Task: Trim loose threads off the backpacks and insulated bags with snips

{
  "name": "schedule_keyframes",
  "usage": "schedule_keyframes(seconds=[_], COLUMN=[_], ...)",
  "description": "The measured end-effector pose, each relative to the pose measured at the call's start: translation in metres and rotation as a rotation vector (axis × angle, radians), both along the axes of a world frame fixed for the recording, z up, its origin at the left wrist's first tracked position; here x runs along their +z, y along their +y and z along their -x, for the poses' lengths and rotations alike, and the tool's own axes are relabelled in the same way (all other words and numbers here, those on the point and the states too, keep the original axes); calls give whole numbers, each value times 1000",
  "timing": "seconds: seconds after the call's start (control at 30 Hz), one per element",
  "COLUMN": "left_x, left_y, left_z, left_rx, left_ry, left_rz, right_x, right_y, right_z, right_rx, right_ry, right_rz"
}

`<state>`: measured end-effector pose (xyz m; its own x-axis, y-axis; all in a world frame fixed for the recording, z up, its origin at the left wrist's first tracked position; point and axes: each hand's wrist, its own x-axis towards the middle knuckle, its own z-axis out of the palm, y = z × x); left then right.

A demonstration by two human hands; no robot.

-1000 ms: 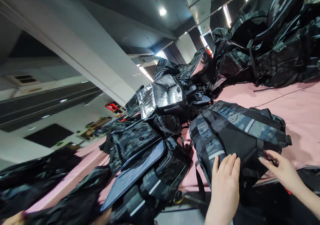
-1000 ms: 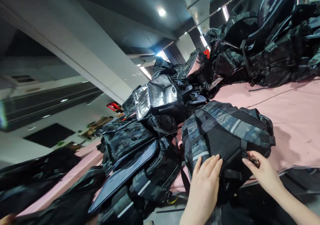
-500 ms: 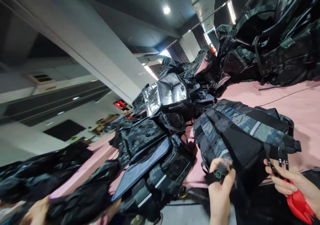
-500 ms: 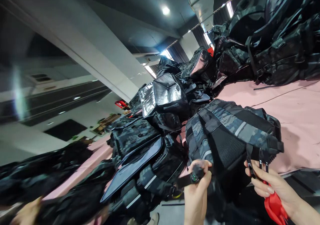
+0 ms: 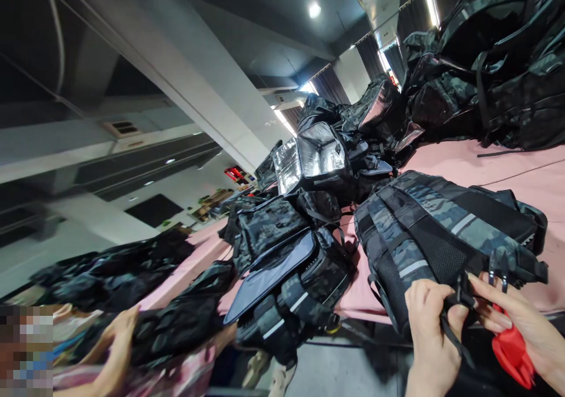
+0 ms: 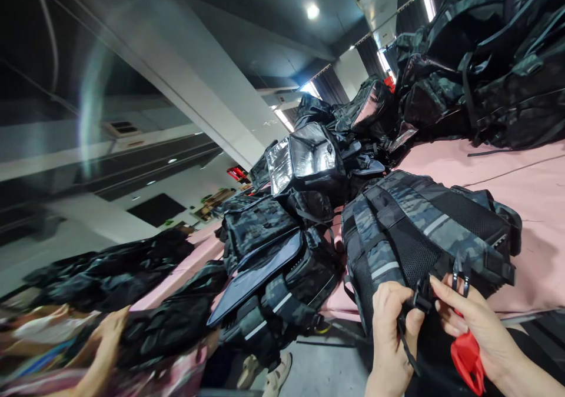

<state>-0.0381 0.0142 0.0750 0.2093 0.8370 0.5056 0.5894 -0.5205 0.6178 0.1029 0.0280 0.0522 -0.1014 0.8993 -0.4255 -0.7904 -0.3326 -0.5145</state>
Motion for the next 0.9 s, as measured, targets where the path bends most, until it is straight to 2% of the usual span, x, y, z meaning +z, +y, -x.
schedule_keyframes(seconds=[0.1,0.27,0.43,0.57,0.77,0.9], left_x=[-2,-4,2,7,7,8], left_y=[2,4,1,0,3,3], left_z=[3,8,7,5,5,5], left_rx=[-16,-33,-45,-47,-41,-34], left_ry=[-6,-55,-84,-105,-163,-146], left_rz=[-9,-3,82,152,195,206], right_x=[-3,-3,0,-5,-16,-12], right_y=[2,4,4,5,8,8], right_z=[0,-6,-10,-10,-14,-15], right_rx=[-11,51,60,84,163,147], right_ry=[-40,20,-47,-94,-122,-176], right_rz=[-19,-69,-113,-149,-238,-259])
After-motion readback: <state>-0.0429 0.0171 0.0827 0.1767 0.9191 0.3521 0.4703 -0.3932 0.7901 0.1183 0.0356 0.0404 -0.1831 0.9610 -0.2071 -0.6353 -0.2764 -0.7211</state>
